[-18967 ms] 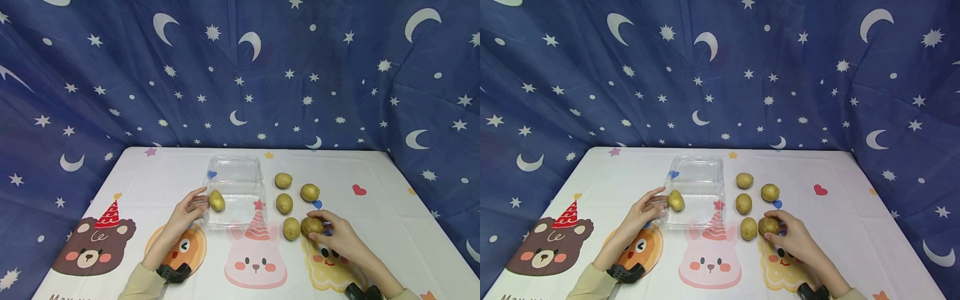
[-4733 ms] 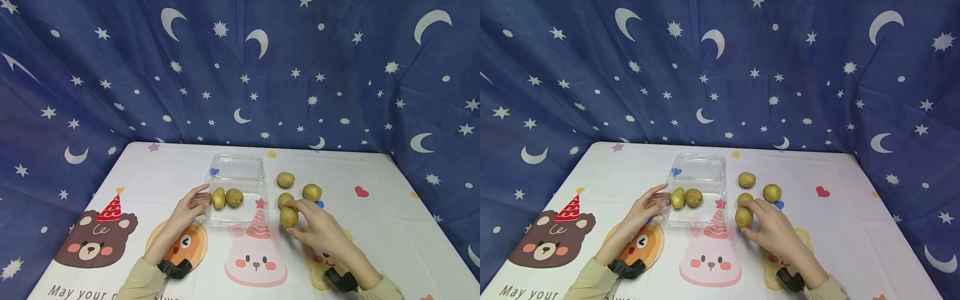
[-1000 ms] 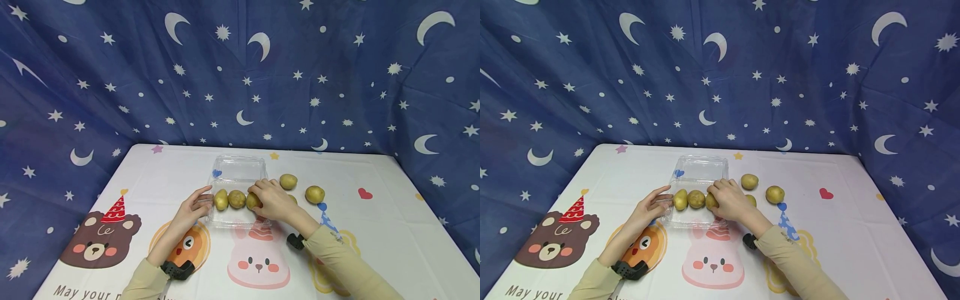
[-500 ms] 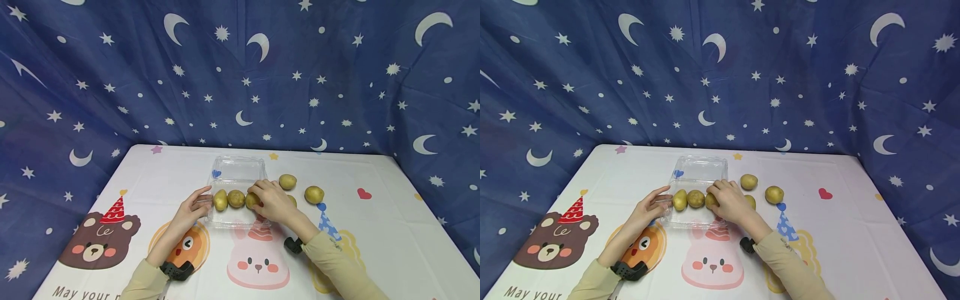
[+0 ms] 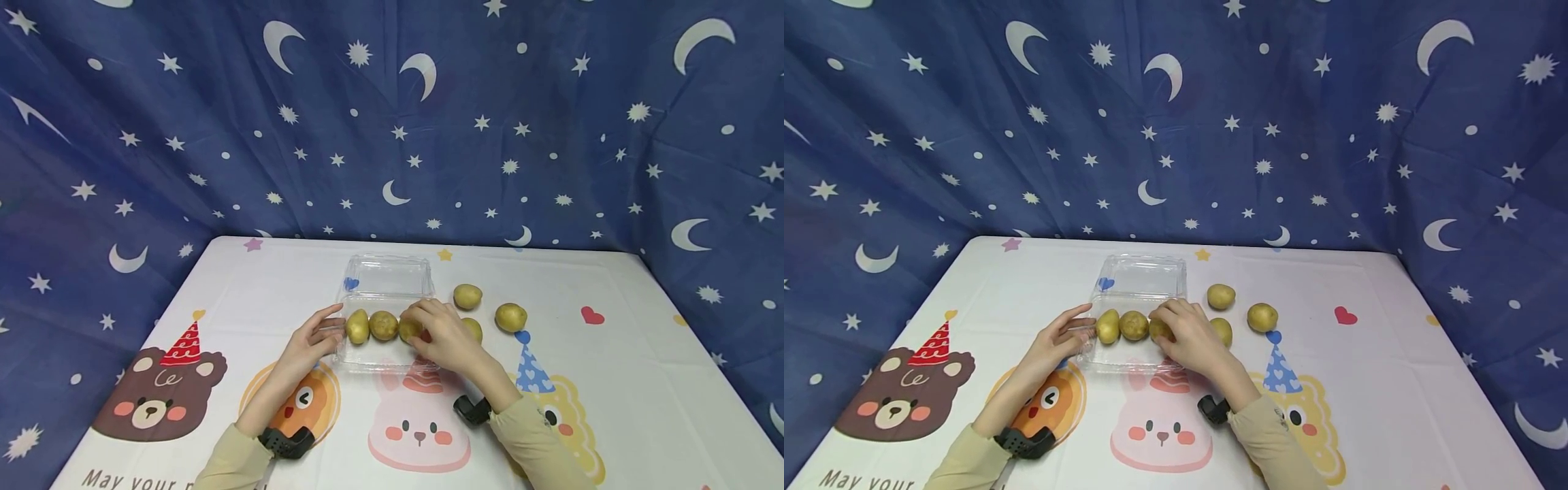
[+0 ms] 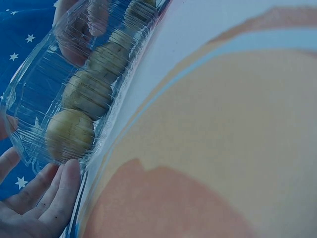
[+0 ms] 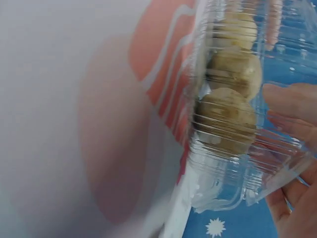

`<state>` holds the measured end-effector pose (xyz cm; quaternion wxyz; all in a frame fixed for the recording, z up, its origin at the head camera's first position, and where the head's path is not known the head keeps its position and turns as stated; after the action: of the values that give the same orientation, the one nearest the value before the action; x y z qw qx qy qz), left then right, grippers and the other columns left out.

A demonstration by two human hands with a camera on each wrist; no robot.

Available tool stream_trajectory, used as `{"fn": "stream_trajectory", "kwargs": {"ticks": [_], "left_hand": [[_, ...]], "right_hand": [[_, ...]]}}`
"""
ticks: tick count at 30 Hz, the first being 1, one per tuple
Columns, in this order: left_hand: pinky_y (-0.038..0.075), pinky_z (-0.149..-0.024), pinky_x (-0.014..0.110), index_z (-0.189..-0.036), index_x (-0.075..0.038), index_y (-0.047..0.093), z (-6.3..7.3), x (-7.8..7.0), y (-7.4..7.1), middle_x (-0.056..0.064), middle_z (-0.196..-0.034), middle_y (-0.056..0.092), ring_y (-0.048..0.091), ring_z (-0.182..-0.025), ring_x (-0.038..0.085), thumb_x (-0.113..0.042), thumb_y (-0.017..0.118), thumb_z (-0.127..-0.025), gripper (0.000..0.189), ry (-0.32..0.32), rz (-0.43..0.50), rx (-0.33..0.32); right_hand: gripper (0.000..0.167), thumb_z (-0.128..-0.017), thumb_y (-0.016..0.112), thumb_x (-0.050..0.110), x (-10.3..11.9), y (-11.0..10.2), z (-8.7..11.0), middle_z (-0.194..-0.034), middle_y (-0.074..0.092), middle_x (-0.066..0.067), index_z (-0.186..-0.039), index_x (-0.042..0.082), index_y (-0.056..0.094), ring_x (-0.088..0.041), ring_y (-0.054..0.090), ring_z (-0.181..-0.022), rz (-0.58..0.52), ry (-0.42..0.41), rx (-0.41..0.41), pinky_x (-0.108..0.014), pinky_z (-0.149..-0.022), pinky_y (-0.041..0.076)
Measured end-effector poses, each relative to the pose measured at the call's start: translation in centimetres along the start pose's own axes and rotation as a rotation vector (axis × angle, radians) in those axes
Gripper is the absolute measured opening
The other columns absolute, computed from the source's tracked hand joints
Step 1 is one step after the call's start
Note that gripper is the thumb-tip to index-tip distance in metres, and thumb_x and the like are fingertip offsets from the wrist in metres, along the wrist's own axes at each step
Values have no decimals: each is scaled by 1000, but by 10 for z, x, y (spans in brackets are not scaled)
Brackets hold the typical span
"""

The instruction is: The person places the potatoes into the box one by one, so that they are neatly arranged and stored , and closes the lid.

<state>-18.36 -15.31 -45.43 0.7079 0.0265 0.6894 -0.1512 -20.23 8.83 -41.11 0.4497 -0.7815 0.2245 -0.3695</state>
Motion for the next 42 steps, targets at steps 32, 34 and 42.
{"fn": "stream_trajectory", "kwargs": {"ticks": [32,34,42], "left_hand": [[50,-86,23,-149,-16,36,-4,2,1,22,-140,48,50,-126,39,-17,57,-97,56,13,3,5],[51,-85,23,-149,-16,36,-4,3,0,22,-139,49,50,-126,39,-16,57,-97,56,7,5,2],[51,-86,26,-148,-18,38,-2,4,-1,22,-139,50,51,-126,39,-16,58,-96,55,-10,-15,-13]], "right_hand": [[32,-86,71,14,-25,-35,20,-120,62,3,-117,18,64,-20,58,-107,-155,118,-52,-38,-85,53],[33,-86,71,13,-28,-36,20,-120,62,2,-118,19,63,-22,59,-100,-167,127,-51,-37,-78,54],[31,-89,68,13,-40,-44,24,-121,57,-5,-119,10,63,-25,54,-112,-236,166,-59,-39,-83,57]]}}
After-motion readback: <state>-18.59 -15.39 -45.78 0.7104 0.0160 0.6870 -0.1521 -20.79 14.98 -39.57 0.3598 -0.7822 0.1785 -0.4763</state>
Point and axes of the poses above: each hand's wrist, its own z-axis away from the middle knuckle, its own y-axis out of the palm, x = y × z, the point moved 5 cm from there along -z, towards the middle knuckle
